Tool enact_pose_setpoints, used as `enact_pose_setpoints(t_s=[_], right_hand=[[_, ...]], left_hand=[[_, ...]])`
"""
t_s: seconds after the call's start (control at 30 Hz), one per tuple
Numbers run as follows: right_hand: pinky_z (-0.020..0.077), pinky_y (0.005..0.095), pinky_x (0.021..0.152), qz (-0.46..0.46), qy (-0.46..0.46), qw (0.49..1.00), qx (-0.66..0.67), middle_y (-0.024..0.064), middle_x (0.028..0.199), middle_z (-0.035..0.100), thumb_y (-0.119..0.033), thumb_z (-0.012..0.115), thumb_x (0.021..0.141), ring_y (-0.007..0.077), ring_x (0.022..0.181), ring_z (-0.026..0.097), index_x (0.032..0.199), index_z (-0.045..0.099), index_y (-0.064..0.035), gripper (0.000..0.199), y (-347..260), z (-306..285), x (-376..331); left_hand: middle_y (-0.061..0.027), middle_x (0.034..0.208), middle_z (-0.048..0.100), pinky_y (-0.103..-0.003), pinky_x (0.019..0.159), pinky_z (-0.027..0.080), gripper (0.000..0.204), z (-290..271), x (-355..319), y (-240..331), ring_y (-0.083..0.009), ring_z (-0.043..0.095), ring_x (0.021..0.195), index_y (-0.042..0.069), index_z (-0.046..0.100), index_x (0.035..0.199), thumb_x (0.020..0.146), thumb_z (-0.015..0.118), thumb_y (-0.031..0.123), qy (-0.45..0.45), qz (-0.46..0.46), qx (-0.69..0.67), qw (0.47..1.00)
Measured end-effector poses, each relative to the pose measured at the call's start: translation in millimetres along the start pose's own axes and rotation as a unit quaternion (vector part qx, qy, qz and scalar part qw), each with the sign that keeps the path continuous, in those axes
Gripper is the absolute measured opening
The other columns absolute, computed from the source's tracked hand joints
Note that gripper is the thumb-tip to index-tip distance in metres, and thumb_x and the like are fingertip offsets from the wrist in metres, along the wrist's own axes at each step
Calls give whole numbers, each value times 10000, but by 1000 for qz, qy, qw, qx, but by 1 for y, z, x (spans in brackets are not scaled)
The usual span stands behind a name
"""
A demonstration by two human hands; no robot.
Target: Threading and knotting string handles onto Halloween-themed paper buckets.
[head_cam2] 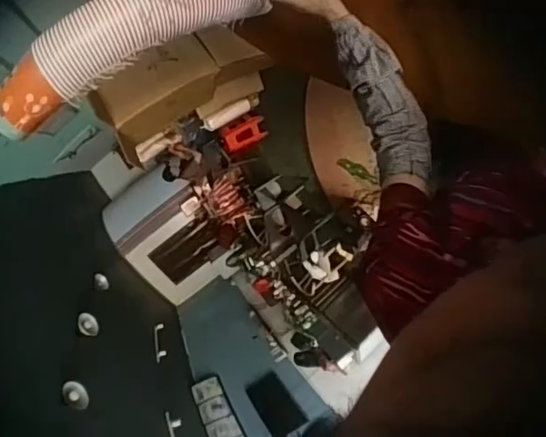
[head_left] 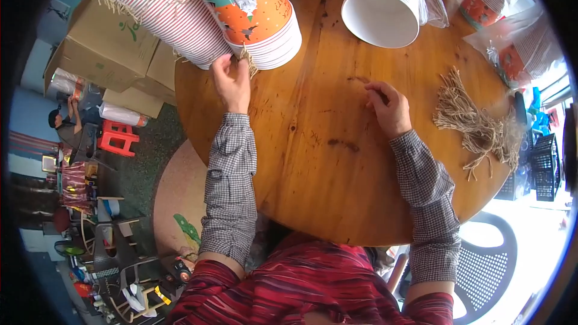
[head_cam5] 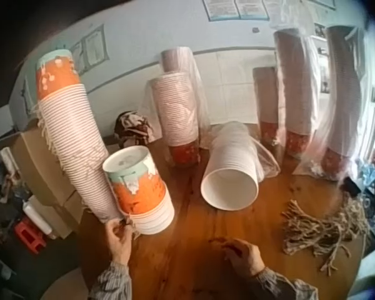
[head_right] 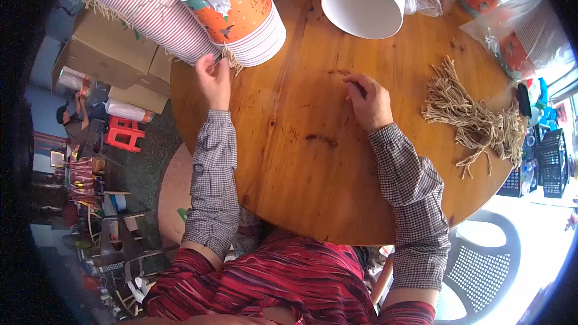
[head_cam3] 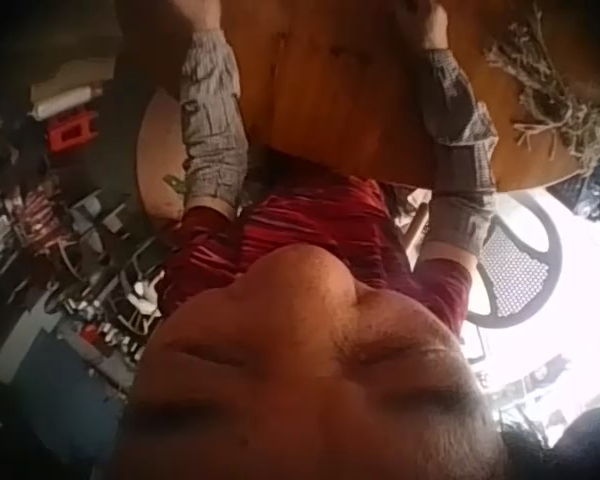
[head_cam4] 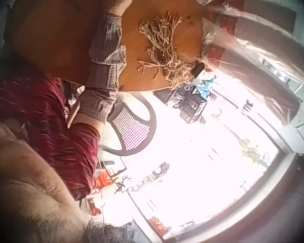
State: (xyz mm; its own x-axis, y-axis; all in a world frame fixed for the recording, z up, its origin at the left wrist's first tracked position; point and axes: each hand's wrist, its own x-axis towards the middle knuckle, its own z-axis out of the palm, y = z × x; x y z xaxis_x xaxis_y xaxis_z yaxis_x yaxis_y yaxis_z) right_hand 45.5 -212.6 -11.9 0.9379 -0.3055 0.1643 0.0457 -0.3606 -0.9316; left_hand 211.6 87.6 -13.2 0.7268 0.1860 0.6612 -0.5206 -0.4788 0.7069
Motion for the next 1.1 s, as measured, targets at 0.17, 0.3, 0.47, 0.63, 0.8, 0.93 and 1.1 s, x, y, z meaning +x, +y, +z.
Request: enact_pose_setpoints(t_s=[0.17, 0.3, 0.47, 0.63, 0.8, 0.93, 1.1], right_hand=[[514, 259, 642, -6, 24, 1000, 16, 93, 801, 663, -87, 598, 884, 132, 666, 652, 978, 656, -10, 135, -3, 6, -12], [512, 260, 645, -7, 20, 999, -33, 90, 797, 665, -86, 599, 883, 129, 671, 651, 980, 655, -9, 136, -5, 5, -18], [510, 254, 652, 3, 17, 1000, -24, 88, 797, 665, -86, 604, 881, 123, 677, 647, 980, 653, -7, 136, -5, 0, -16], [510, 249, 647, -4, 9, 1000, -13, 80, 786, 665, -87, 603, 883, 116, 665, 646, 980, 655, -10, 134, -3, 5, -16], [510, 246, 647, 3, 8, 1000, -12, 69, 773, 663, -83, 604, 886, 106, 668, 645, 984, 656, -12, 132, 2, 1, -16], [512, 240, 655, 10, -1, 1000, -5, 68, 780, 667, -87, 606, 893, 104, 681, 647, 991, 651, -3, 137, 1, 1, -15], [516, 239, 663, 22, -8, 1000, 0, 67, 788, 669, -91, 604, 897, 107, 693, 649, 990, 648, 6, 141, -1, -1, -15]], left_hand=[[-89, 955, 589, -327, 757, 488, 320, 11, 11, -6, -189, 578, 839, 24, 526, 1022, 784, 735, 73, -5, 9, 10, 1000], [-12, 860, 595, -210, 671, 471, 132, 5, 15, -4, -69, 552, 731, 5, 564, 969, 874, 651, 33, -21, -65, -235, 970], [-23, 890, 594, -223, 718, 483, 115, -15, 21, -11, -86, 557, 783, 4, 589, 987, 879, 625, 18, 55, -128, -294, 946], [-20, 894, 528, -265, 713, 458, 272, -5, 20, -28, -109, 507, 784, 26, 595, 995, 786, 743, 115, -69, -15, -119, 990], [-15, 935, 561, -259, 788, 453, 122, -9, 20, -16, -114, 544, 879, 3, 616, 900, 826, 686, 70, -137, -142, -260, 945], [-28, 944, 590, -267, 866, 431, 149, -22, 22, -2, -120, 544, 925, 22, 614, 964, 876, 629, 141, 2, -168, -328, 930], [-4, 879, 582, -265, 762, 452, 201, -13, 17, 2, -118, 548, 806, 35, 597, 906, 838, 724, 174, -13, -52, -138, 989]])
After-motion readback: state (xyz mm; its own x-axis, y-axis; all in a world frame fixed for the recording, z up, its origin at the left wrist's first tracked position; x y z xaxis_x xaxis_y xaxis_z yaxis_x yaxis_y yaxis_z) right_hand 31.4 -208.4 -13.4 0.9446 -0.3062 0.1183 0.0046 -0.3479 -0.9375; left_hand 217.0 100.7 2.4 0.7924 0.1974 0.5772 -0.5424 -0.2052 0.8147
